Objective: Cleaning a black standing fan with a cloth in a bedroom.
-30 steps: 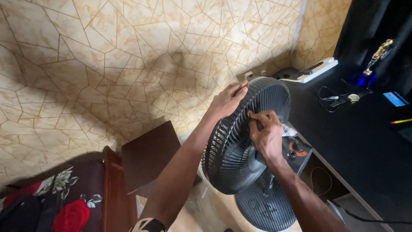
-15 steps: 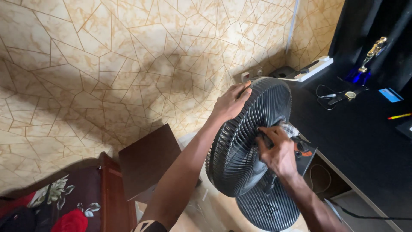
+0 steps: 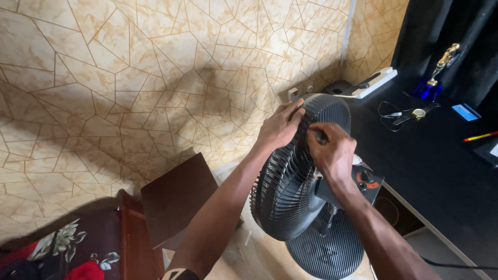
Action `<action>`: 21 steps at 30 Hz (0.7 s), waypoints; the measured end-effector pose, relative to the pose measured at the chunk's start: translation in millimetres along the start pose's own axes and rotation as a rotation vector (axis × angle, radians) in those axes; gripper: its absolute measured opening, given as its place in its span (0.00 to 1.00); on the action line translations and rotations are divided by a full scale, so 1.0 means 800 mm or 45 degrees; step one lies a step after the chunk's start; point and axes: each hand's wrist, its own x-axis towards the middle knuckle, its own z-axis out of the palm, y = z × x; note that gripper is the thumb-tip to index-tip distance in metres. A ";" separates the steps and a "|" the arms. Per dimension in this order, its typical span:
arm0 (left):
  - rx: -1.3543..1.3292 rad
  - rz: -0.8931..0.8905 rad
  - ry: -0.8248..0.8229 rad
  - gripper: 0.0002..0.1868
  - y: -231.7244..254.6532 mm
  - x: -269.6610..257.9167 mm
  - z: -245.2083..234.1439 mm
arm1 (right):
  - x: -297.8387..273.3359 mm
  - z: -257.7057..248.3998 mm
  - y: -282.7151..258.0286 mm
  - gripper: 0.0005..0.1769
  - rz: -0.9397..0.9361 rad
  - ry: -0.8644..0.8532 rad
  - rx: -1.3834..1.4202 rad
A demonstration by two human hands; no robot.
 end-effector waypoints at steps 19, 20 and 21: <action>-0.169 -0.207 -0.034 0.31 0.026 -0.016 -0.030 | -0.042 0.003 -0.006 0.11 0.058 0.004 0.168; -0.163 -0.220 -0.040 0.31 0.026 -0.016 -0.032 | -0.042 0.001 -0.005 0.12 0.047 -0.017 0.162; -0.158 -0.231 -0.050 0.31 0.027 -0.016 -0.033 | -0.044 -0.001 -0.004 0.12 0.040 -0.039 0.154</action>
